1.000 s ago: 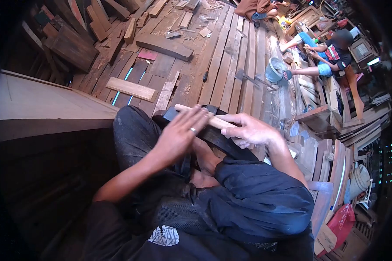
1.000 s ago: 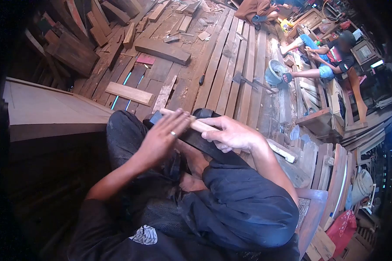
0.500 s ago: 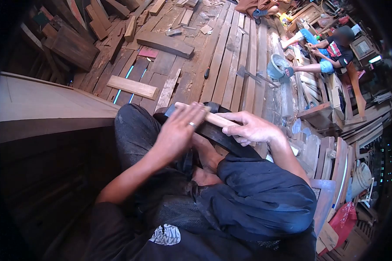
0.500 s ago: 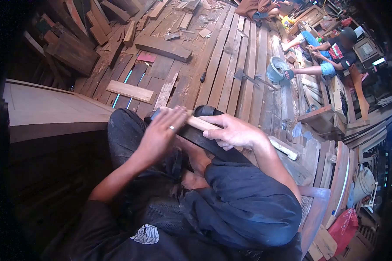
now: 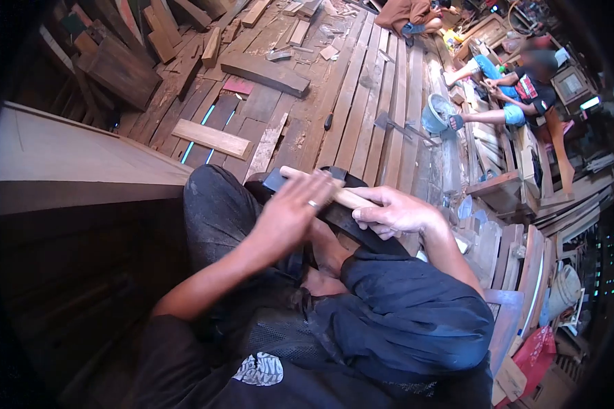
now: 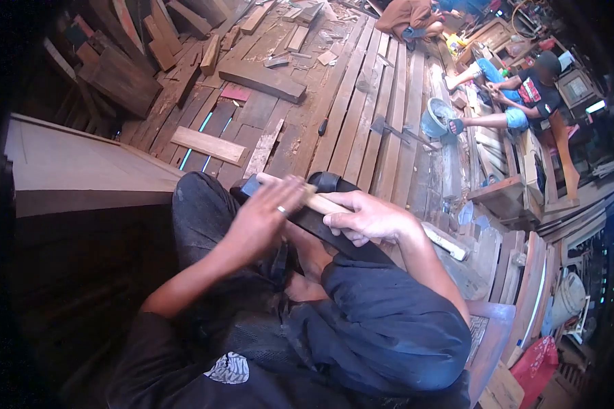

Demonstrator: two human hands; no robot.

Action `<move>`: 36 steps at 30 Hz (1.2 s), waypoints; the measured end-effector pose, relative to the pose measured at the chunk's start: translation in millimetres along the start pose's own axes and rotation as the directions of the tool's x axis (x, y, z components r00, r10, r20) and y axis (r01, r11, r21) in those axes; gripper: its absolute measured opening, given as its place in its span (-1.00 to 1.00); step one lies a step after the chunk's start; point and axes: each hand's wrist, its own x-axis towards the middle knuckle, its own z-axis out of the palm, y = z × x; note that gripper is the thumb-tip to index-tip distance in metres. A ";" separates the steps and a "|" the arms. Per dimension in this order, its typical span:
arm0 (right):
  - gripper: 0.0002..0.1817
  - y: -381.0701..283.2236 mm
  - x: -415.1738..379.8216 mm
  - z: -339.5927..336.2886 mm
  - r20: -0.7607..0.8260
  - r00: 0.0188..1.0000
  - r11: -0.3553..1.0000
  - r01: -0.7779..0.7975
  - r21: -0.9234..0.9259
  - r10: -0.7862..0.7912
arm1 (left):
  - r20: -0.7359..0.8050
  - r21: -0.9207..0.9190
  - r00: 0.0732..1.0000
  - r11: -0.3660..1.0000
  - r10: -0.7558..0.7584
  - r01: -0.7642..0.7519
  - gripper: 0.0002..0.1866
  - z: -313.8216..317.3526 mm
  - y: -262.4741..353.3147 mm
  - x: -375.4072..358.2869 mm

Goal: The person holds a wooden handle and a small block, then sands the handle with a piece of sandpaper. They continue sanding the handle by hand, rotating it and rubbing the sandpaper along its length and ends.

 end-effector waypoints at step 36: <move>-0.30 2.2 0.0 -3.4 0.080 0.997 0.999 -0.025 0.039 0.022 | -0.010 -0.049 1.000 0.999 -0.013 0.012 -0.16 0.6 0.8 -6.8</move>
